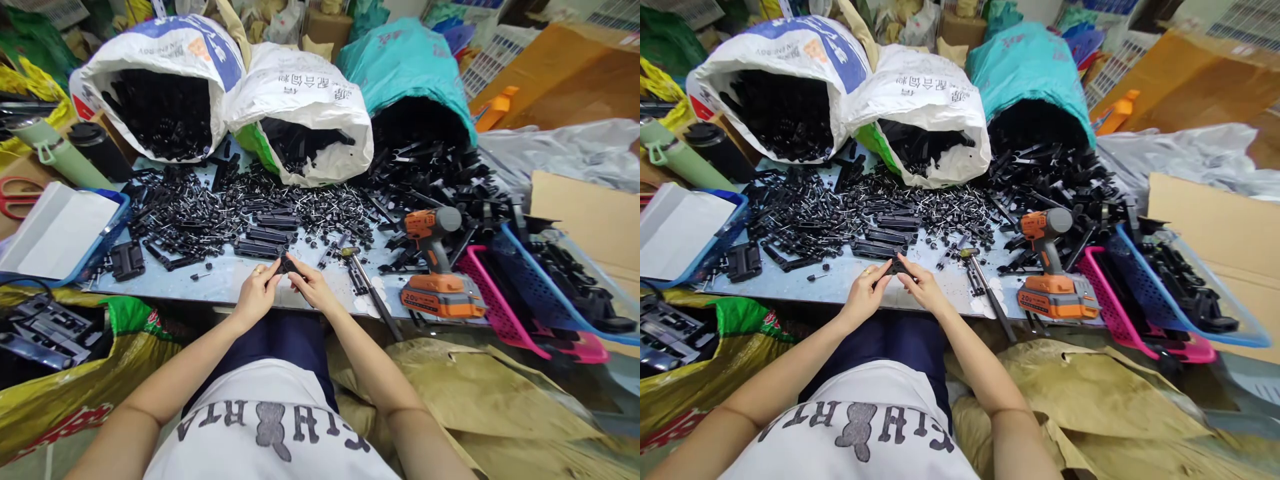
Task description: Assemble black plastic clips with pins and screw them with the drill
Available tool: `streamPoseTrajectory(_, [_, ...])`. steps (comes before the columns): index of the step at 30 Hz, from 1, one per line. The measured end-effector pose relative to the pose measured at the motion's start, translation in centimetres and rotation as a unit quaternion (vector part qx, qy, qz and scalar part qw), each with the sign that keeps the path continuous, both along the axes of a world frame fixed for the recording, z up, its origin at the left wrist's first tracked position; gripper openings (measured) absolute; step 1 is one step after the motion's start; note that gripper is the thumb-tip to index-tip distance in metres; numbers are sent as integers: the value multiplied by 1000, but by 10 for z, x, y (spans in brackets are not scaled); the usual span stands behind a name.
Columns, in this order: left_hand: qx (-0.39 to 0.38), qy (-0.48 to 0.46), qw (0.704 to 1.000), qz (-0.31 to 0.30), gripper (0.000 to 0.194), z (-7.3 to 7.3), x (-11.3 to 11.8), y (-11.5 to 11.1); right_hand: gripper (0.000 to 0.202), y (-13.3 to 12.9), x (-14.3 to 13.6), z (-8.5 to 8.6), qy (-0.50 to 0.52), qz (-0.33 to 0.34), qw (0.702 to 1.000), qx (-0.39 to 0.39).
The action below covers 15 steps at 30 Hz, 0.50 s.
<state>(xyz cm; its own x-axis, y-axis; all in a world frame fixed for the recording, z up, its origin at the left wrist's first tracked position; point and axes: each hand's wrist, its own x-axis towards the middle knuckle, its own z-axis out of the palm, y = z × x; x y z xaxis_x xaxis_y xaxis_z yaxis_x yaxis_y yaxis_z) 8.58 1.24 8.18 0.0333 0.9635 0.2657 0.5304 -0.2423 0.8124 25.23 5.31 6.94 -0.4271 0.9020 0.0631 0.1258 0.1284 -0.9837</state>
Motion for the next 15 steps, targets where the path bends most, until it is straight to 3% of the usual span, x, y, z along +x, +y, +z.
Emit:
streamPoseTrajectory(5, [79,-54,991,88,38,4,21,-2,50,-13,-10,-4,16,-50,997,53])
streamPoseTrajectory(10, [82,-42,995,46,37,-9,22,2,53,-24,-19,-16,-29,-64,993,96])
streamPoseTrajectory(13, [26,-38,994,96,42,-25,17,-3,49,-2,-10,-17,-148,-7,979,142])
streamPoseTrajectory(15, [10,9,994,110,50,-31,12,-5,43,34,8,-11,-232,-17,955,186])
